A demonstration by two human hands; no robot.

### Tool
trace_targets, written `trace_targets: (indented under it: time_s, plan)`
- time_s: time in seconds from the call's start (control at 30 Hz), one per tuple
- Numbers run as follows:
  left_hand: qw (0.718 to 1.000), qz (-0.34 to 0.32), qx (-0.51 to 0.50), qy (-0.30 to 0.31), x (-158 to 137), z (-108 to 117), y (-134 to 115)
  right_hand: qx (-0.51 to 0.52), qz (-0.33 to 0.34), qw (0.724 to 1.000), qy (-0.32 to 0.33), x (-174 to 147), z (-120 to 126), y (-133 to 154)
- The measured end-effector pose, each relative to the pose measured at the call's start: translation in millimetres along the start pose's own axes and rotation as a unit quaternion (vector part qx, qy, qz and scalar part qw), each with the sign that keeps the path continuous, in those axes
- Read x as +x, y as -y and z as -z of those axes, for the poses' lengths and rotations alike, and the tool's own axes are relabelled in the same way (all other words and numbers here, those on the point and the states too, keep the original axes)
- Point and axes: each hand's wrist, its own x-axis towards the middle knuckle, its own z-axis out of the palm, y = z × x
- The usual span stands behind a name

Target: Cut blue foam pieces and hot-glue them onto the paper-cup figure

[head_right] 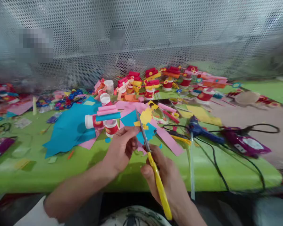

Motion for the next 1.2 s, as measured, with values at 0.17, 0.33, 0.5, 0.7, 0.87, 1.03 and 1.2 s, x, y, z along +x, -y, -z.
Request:
trace_targets:
  time_s: [0.17,0.33,0.5,0.7,0.87,1.03,1.2]
  plan:
    - [1.000,0.013,-0.006,0.001,-1.7,-2.6,-0.4,0.045,-0.024,0.999,0.015,2.8,1.0,5.2]
    - [1.000,0.013,-0.012,0.013,-3.1,-3.3,-1.6,0.070,-0.046,0.996,0.026,2.3,1.0,7.5]
    - [1.000,0.020,-0.013,0.017,-4.2,-3.5,-3.6,0.060,-0.037,0.997,0.029,2.3,0.7,10.2]
    - [0.999,0.028,-0.021,0.011,-6.7,-5.7,-7.9,0.010,-0.017,1.000,0.010,4.5,-1.9,8.2]
    - [0.999,0.033,-0.026,0.012,-7.2,-5.9,-8.8,-0.049,-0.015,0.999,-0.010,3.8,-3.7,9.8]
    - [0.999,0.027,-0.021,0.003,-8.1,-6.4,-8.6,-0.072,-0.022,0.997,-0.025,2.8,-5.9,12.5]
    - [0.999,0.026,-0.019,-0.001,-9.5,-7.7,-9.9,-0.104,-0.011,0.994,-0.040,3.4,-8.3,9.6]
